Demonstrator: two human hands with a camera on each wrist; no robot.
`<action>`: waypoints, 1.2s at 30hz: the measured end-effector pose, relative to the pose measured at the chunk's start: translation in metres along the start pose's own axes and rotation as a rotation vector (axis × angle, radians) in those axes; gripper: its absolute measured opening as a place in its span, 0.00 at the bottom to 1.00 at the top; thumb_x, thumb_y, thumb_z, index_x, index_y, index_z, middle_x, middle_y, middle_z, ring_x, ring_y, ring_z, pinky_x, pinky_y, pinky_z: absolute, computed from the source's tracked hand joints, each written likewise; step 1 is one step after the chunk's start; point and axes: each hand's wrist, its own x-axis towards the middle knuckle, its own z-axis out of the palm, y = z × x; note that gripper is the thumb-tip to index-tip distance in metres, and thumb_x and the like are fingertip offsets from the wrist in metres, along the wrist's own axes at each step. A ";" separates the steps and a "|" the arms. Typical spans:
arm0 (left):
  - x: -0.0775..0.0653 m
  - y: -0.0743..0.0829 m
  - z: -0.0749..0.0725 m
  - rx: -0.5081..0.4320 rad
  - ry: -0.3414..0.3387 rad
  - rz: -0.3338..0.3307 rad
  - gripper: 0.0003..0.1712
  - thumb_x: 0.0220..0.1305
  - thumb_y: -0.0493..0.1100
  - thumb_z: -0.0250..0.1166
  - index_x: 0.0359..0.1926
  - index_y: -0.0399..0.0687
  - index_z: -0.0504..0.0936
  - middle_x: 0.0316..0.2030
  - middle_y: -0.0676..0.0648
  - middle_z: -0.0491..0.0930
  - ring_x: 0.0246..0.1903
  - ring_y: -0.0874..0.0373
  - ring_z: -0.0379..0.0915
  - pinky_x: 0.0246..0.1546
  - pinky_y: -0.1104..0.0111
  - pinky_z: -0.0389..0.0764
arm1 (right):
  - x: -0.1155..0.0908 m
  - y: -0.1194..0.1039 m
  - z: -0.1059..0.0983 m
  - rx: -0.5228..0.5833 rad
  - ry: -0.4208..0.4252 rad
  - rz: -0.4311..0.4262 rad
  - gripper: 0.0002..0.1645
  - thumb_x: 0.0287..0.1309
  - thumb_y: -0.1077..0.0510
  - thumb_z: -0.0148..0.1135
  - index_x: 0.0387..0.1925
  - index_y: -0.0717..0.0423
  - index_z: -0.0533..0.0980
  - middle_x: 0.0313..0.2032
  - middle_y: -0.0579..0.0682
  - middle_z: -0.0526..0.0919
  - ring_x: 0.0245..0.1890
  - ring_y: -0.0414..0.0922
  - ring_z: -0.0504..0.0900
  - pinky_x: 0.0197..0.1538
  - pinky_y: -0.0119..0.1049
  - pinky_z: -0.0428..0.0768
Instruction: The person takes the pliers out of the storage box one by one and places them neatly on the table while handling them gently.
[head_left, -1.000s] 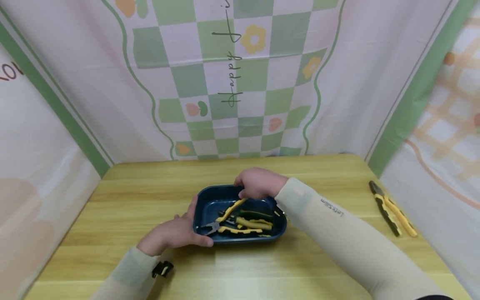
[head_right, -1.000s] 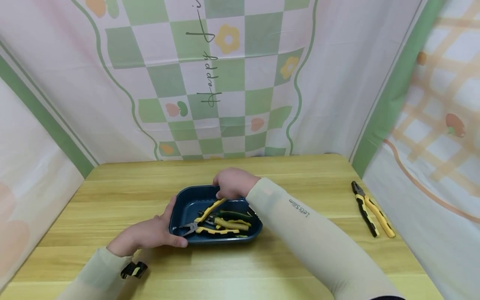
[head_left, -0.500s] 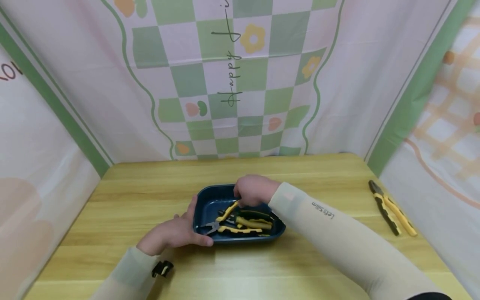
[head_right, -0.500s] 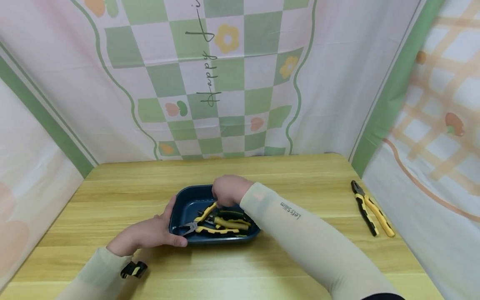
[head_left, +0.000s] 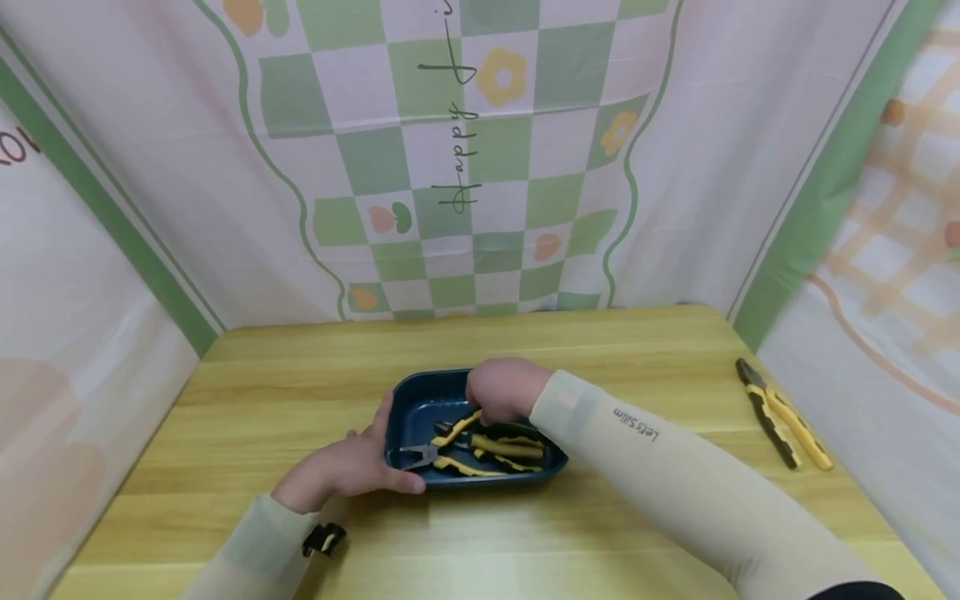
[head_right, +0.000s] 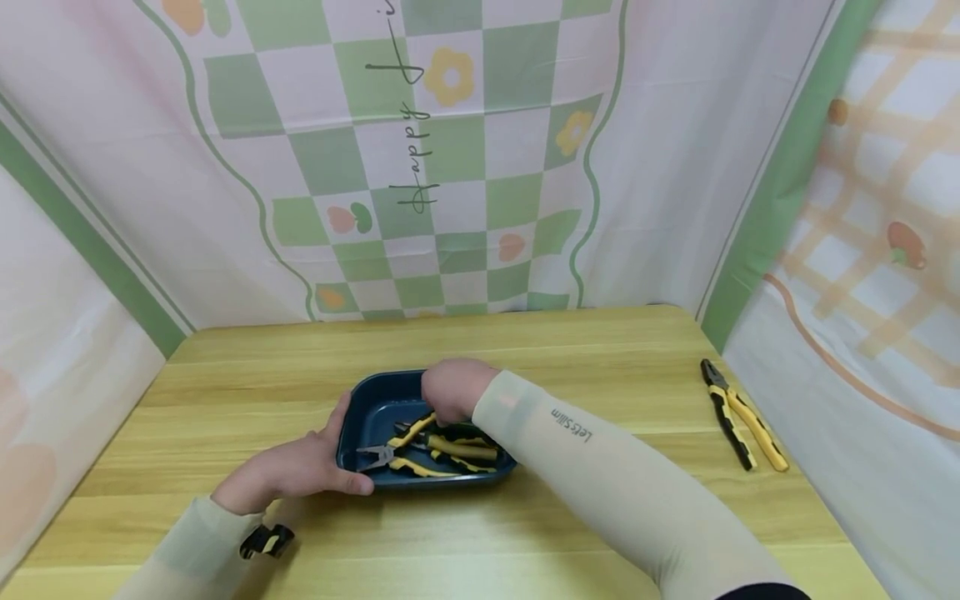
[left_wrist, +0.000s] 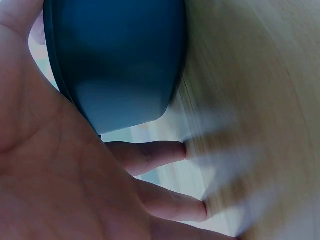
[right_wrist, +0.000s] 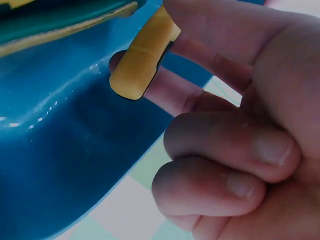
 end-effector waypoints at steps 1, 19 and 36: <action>0.000 0.000 0.000 0.002 0.000 -0.001 0.79 0.35 0.74 0.69 0.71 0.57 0.21 0.70 0.36 0.46 0.63 0.24 0.36 0.55 0.37 0.53 | 0.000 -0.001 0.000 -0.011 0.004 -0.003 0.06 0.52 0.52 0.69 0.34 0.46 0.82 0.30 0.39 0.79 0.31 0.39 0.77 0.38 0.37 0.76; -0.001 0.000 0.001 0.004 0.006 0.020 0.79 0.36 0.72 0.70 0.71 0.56 0.21 0.70 0.35 0.46 0.62 0.22 0.36 0.55 0.37 0.54 | -0.006 -0.004 0.008 -0.163 0.013 -0.125 0.12 0.58 0.56 0.63 0.20 0.44 0.74 0.21 0.39 0.72 0.20 0.39 0.67 0.25 0.35 0.70; 0.001 0.000 0.001 0.013 0.007 0.016 0.79 0.36 0.72 0.70 0.71 0.55 0.21 0.70 0.36 0.45 0.62 0.22 0.36 0.55 0.38 0.53 | -0.012 0.017 0.005 -0.064 0.087 -0.172 0.12 0.58 0.53 0.62 0.19 0.46 0.76 0.22 0.41 0.72 0.22 0.40 0.69 0.28 0.36 0.72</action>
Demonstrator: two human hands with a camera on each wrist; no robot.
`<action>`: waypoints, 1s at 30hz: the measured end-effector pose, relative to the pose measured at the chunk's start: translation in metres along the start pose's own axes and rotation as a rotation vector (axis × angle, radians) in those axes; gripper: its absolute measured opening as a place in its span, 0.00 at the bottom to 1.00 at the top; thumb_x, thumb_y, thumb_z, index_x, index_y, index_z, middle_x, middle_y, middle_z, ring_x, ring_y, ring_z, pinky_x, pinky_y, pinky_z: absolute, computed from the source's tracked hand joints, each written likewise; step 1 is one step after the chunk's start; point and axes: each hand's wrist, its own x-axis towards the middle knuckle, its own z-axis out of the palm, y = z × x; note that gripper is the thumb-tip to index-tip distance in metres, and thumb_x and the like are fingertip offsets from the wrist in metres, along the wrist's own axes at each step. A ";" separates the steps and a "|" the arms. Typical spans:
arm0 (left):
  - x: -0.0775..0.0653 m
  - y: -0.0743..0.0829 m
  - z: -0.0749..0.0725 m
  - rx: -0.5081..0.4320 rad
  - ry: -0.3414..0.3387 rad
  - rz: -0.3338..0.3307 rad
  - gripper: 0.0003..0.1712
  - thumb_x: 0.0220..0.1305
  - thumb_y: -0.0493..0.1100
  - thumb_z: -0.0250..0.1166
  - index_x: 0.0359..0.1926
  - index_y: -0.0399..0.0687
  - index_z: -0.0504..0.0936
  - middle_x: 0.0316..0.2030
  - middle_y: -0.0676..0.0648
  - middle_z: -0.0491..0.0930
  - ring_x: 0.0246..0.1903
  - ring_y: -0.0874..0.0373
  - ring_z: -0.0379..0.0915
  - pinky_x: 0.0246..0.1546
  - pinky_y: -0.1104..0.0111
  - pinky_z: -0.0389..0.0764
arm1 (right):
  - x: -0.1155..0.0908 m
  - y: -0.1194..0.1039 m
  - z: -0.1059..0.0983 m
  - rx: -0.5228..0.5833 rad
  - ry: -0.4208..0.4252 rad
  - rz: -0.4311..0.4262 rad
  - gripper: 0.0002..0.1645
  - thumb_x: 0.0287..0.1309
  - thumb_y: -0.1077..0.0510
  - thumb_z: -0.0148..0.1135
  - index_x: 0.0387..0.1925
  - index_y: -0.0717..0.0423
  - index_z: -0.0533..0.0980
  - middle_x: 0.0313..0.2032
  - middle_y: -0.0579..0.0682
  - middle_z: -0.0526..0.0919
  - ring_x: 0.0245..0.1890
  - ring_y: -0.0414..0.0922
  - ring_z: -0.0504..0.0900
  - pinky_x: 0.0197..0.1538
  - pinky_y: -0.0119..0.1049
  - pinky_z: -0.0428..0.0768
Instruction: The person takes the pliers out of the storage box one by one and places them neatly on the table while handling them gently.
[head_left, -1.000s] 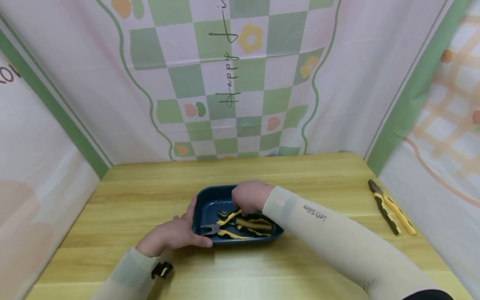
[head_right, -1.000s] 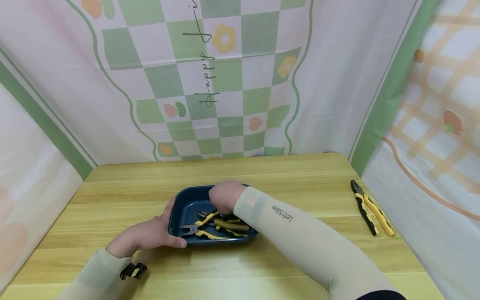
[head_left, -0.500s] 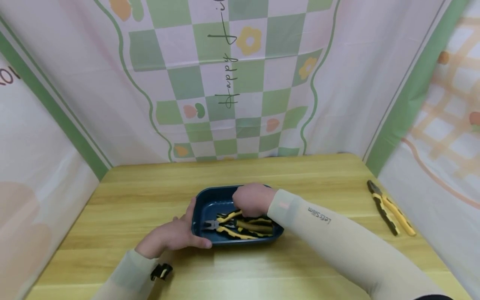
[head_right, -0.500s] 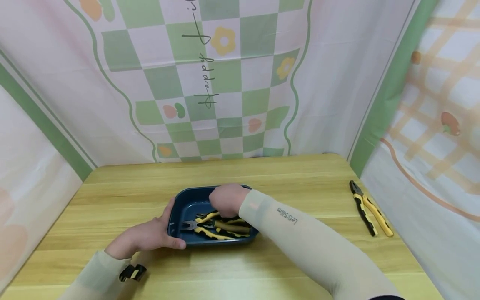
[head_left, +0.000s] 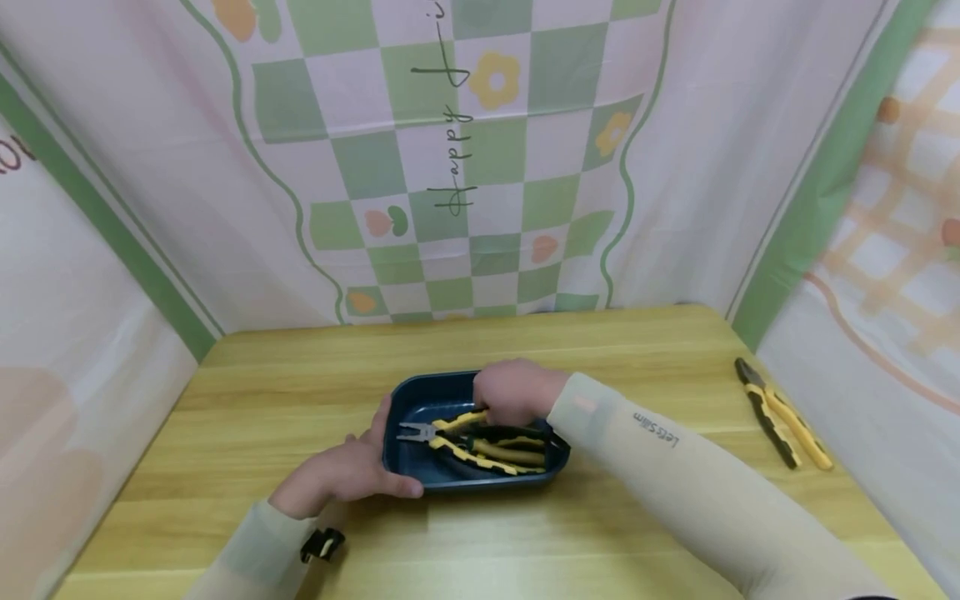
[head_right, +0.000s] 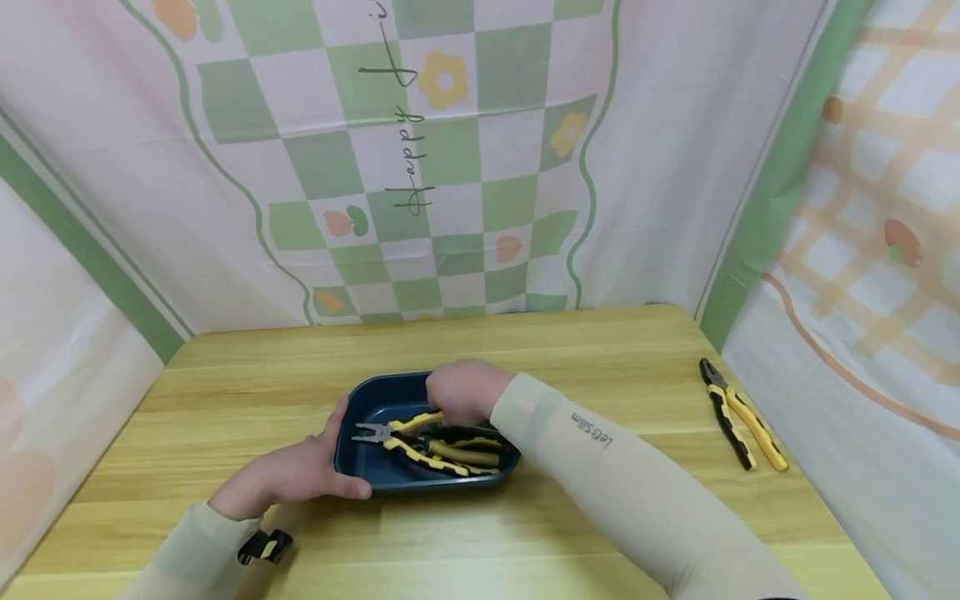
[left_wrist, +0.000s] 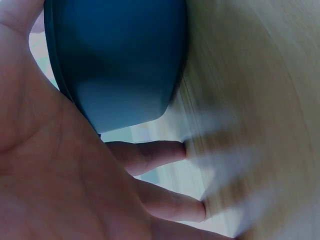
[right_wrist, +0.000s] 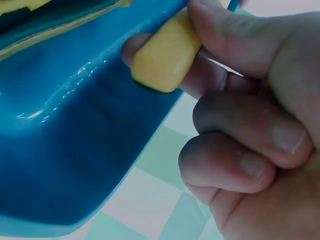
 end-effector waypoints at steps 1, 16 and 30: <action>0.000 -0.001 0.000 -0.008 0.000 0.005 0.79 0.36 0.72 0.70 0.71 0.55 0.21 0.70 0.36 0.45 0.61 0.22 0.36 0.55 0.38 0.53 | 0.000 0.001 0.000 0.003 0.013 -0.004 0.13 0.58 0.53 0.61 0.19 0.45 0.75 0.21 0.40 0.72 0.21 0.40 0.68 0.27 0.36 0.71; -0.002 0.000 0.000 -0.019 -0.001 0.018 0.79 0.37 0.71 0.71 0.69 0.59 0.18 0.69 0.36 0.47 0.62 0.22 0.35 0.54 0.38 0.55 | -0.018 0.018 0.005 0.284 0.215 0.023 0.28 0.63 0.54 0.57 0.11 0.47 0.56 0.15 0.42 0.48 0.14 0.39 0.47 0.23 0.33 0.54; -0.001 0.000 0.000 -0.030 0.005 0.000 0.79 0.36 0.71 0.71 0.71 0.59 0.21 0.70 0.38 0.47 0.63 0.24 0.34 0.55 0.37 0.52 | -0.042 0.020 0.000 0.674 0.280 0.235 0.26 0.63 0.54 0.57 0.11 0.51 0.62 0.11 0.43 0.56 0.11 0.41 0.55 0.21 0.34 0.60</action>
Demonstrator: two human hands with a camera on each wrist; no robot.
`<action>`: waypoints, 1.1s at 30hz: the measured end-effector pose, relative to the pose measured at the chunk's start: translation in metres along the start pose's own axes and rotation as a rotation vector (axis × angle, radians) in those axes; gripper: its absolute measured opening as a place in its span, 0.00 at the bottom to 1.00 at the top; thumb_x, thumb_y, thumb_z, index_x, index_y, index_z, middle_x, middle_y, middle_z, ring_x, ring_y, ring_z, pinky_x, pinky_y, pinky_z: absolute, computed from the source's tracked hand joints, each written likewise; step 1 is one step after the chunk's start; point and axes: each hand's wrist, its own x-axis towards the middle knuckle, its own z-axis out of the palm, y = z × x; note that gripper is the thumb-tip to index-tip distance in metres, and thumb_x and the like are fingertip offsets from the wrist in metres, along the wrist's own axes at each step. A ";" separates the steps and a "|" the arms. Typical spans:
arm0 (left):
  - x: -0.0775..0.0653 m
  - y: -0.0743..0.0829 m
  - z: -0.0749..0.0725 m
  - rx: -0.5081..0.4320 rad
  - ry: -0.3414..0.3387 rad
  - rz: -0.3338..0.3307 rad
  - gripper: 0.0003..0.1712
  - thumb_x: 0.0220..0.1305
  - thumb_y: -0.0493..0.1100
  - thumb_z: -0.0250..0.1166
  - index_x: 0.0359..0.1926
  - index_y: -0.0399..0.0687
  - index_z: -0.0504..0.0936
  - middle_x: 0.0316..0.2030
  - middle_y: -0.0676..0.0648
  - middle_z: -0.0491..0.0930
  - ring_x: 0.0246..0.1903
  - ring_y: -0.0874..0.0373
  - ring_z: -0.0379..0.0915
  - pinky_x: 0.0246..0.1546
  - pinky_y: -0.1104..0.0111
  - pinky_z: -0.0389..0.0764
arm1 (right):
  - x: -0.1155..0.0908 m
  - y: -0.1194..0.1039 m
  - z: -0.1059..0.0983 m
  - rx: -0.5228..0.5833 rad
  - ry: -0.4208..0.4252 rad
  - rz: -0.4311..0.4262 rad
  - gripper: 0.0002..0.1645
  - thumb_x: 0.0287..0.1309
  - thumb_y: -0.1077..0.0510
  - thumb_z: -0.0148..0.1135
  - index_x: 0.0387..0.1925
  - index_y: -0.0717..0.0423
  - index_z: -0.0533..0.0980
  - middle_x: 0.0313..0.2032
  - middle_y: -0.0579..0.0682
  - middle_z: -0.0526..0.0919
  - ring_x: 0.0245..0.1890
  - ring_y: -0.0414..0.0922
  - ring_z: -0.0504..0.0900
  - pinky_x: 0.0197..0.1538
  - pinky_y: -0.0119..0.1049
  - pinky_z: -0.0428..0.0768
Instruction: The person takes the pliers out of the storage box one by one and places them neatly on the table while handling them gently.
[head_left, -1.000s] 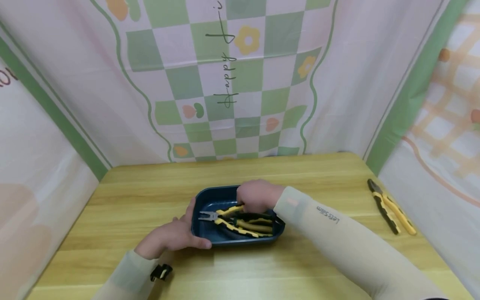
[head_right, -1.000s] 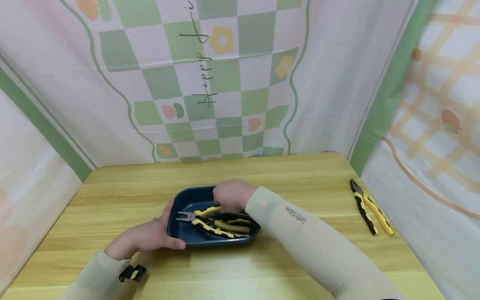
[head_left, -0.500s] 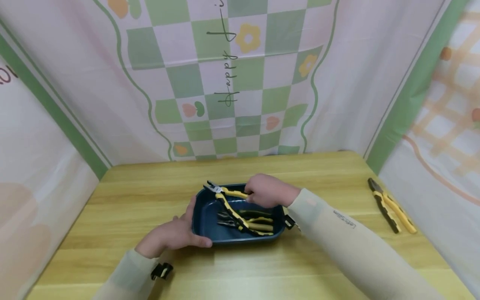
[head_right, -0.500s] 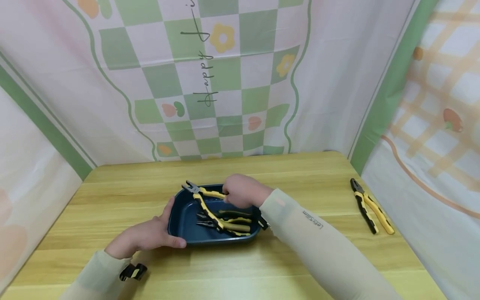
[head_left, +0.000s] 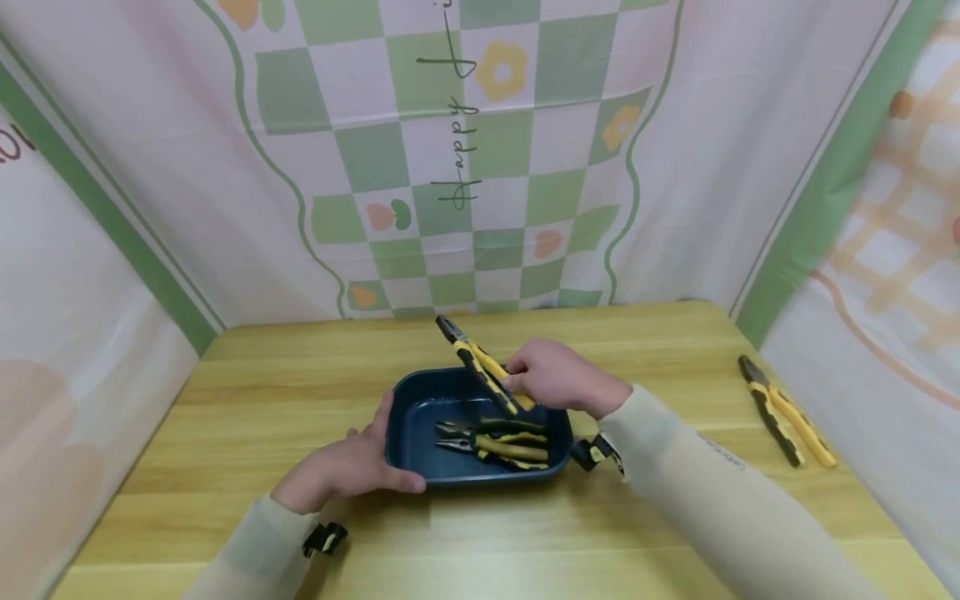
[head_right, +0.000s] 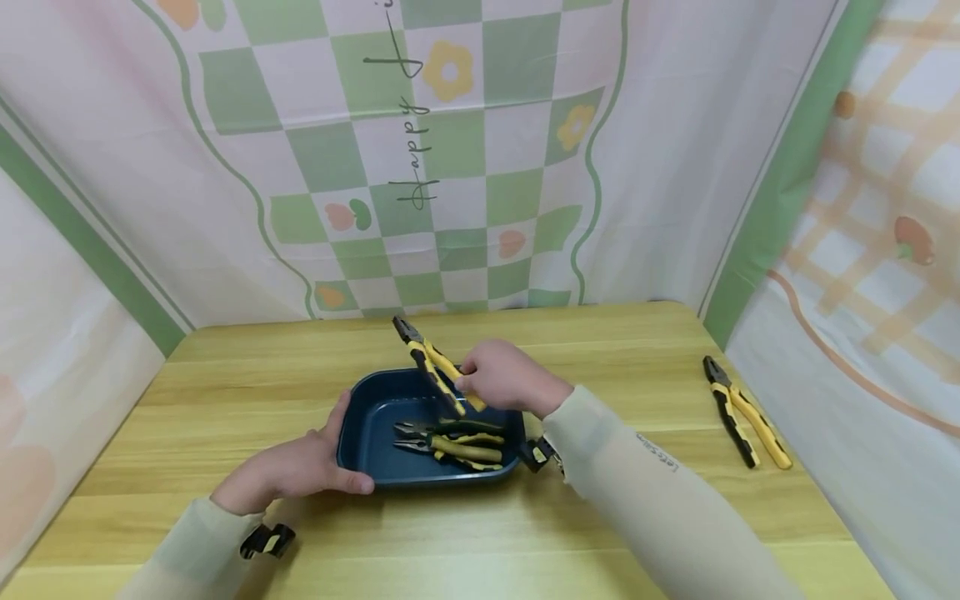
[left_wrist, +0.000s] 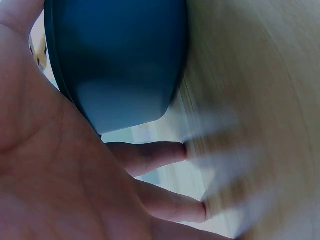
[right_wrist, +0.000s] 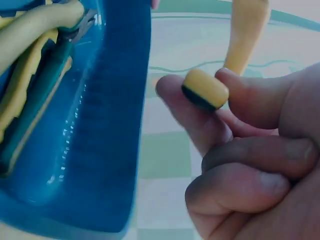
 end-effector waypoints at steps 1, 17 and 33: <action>0.000 0.000 0.000 0.000 0.001 0.000 0.79 0.36 0.71 0.72 0.71 0.59 0.21 0.70 0.38 0.47 0.63 0.24 0.34 0.55 0.37 0.52 | -0.001 0.001 -0.001 0.044 -0.003 0.015 0.26 0.63 0.55 0.58 0.11 0.52 0.62 0.11 0.43 0.56 0.11 0.42 0.55 0.22 0.34 0.60; -0.001 0.000 -0.001 -0.007 -0.020 0.014 0.78 0.38 0.70 0.71 0.70 0.59 0.19 0.70 0.37 0.47 0.62 0.23 0.34 0.54 0.38 0.56 | -0.022 0.042 -0.025 0.126 0.113 0.170 0.14 0.63 0.53 0.57 0.25 0.52 0.80 0.19 0.48 0.71 0.18 0.45 0.60 0.23 0.37 0.60; 0.002 -0.003 0.000 -0.011 -0.017 0.009 0.78 0.37 0.71 0.71 0.70 0.59 0.20 0.71 0.39 0.44 0.62 0.23 0.33 0.55 0.38 0.54 | -0.055 0.098 -0.032 0.028 0.121 0.385 0.20 0.63 0.53 0.55 0.17 0.57 0.74 0.12 0.43 0.61 0.12 0.39 0.58 0.18 0.33 0.61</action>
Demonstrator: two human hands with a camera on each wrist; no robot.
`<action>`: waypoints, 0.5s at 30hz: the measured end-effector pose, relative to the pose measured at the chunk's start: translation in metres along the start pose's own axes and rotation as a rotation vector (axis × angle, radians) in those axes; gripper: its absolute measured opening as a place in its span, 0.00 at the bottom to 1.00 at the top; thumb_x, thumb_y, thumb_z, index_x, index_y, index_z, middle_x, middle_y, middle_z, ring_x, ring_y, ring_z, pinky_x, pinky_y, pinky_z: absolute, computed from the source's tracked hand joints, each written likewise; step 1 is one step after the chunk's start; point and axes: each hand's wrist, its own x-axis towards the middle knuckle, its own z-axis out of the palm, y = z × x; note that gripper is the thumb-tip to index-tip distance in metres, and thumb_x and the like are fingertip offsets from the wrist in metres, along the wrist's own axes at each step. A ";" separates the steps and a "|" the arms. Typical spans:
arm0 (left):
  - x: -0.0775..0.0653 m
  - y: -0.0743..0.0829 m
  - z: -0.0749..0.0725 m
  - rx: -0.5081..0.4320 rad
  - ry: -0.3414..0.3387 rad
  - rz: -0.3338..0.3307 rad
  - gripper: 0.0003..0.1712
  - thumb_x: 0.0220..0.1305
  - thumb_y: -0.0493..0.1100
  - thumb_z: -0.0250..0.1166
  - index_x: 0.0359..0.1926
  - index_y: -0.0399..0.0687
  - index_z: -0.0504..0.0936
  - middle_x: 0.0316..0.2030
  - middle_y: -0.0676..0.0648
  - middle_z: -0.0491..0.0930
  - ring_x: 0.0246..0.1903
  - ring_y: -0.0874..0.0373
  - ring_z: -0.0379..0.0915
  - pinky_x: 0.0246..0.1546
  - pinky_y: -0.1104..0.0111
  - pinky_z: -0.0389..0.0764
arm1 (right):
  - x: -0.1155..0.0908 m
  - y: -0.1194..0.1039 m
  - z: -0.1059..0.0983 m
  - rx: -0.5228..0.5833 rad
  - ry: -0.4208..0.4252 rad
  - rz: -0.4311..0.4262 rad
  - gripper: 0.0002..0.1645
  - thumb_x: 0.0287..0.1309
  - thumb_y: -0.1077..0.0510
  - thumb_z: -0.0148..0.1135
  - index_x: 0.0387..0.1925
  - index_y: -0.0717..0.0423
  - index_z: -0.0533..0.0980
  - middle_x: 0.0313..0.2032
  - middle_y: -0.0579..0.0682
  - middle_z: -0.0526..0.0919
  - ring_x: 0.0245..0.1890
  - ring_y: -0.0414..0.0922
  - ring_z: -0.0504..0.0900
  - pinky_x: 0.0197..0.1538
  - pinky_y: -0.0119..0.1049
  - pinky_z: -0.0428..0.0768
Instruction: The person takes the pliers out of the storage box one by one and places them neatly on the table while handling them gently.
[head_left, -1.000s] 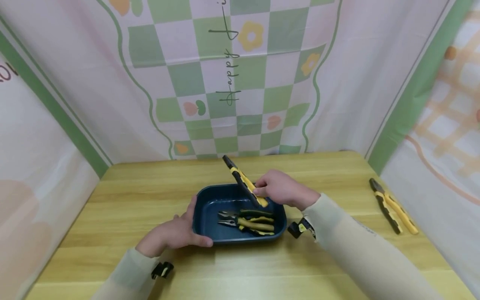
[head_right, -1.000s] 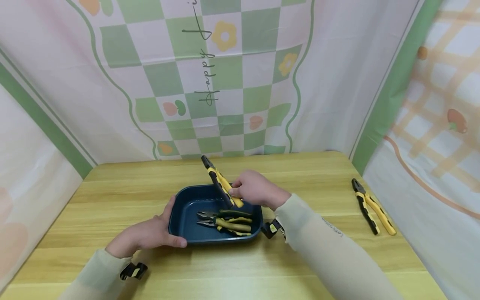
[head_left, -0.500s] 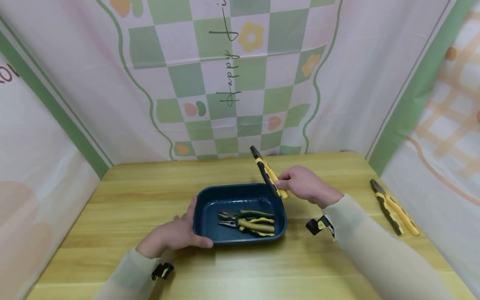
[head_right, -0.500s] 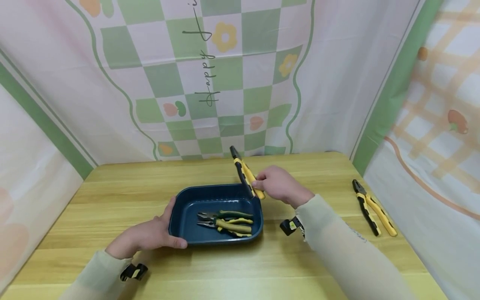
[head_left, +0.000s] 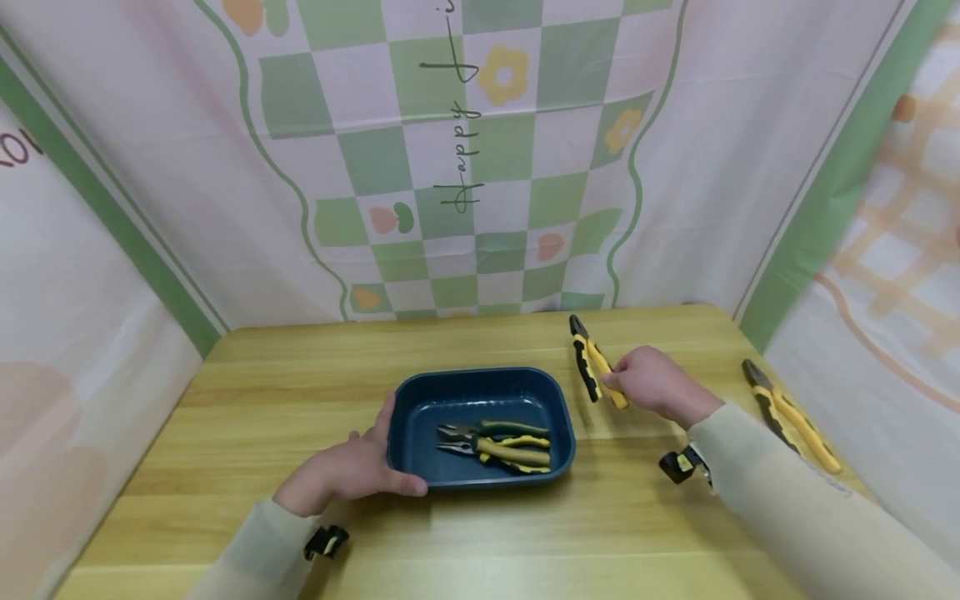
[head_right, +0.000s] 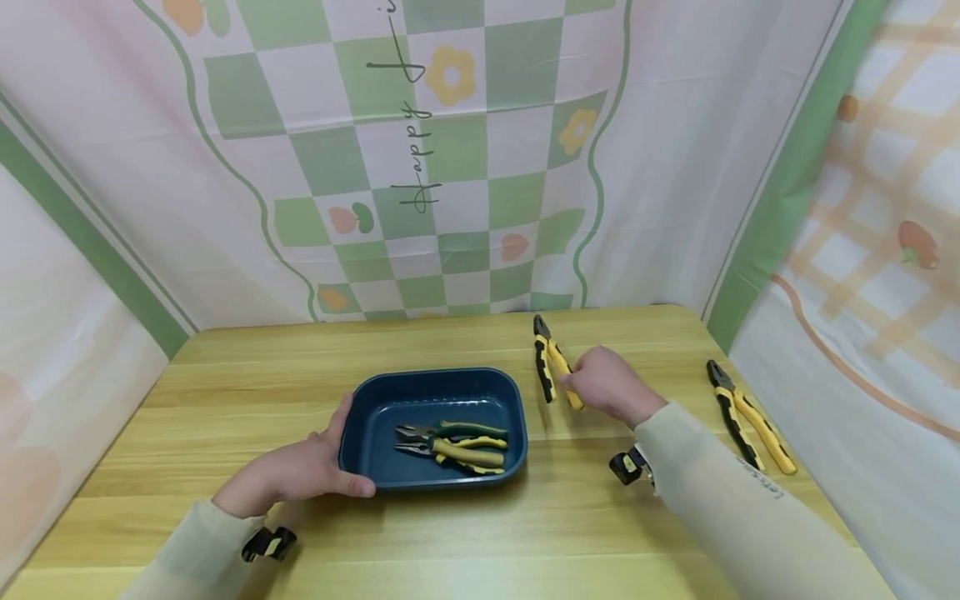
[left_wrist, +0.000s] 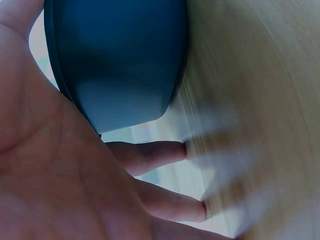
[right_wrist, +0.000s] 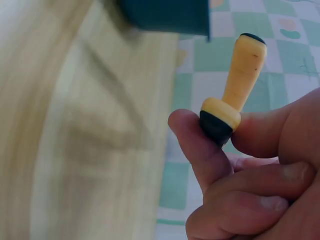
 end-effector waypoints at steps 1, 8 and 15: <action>0.000 0.000 0.000 -0.002 -0.001 0.001 0.78 0.37 0.71 0.71 0.70 0.59 0.20 0.71 0.39 0.43 0.62 0.23 0.33 0.55 0.38 0.54 | 0.000 0.003 0.001 -0.001 -0.004 0.015 0.20 0.63 0.53 0.55 0.17 0.57 0.74 0.12 0.43 0.62 0.12 0.39 0.58 0.17 0.32 0.61; 0.000 0.000 0.000 -0.005 -0.005 -0.001 0.78 0.37 0.71 0.71 0.70 0.59 0.20 0.71 0.39 0.43 0.63 0.24 0.32 0.55 0.38 0.54 | -0.002 0.017 0.010 -0.020 -0.020 0.045 0.19 0.62 0.53 0.56 0.17 0.55 0.72 0.13 0.43 0.65 0.13 0.38 0.61 0.17 0.31 0.64; 0.000 0.000 0.000 -0.013 0.000 -0.006 0.78 0.37 0.71 0.71 0.70 0.60 0.20 0.71 0.41 0.43 0.63 0.24 0.32 0.55 0.37 0.53 | -0.003 0.022 0.019 -0.035 -0.024 0.045 0.20 0.60 0.53 0.58 0.14 0.52 0.68 0.12 0.42 0.63 0.12 0.37 0.60 0.16 0.30 0.63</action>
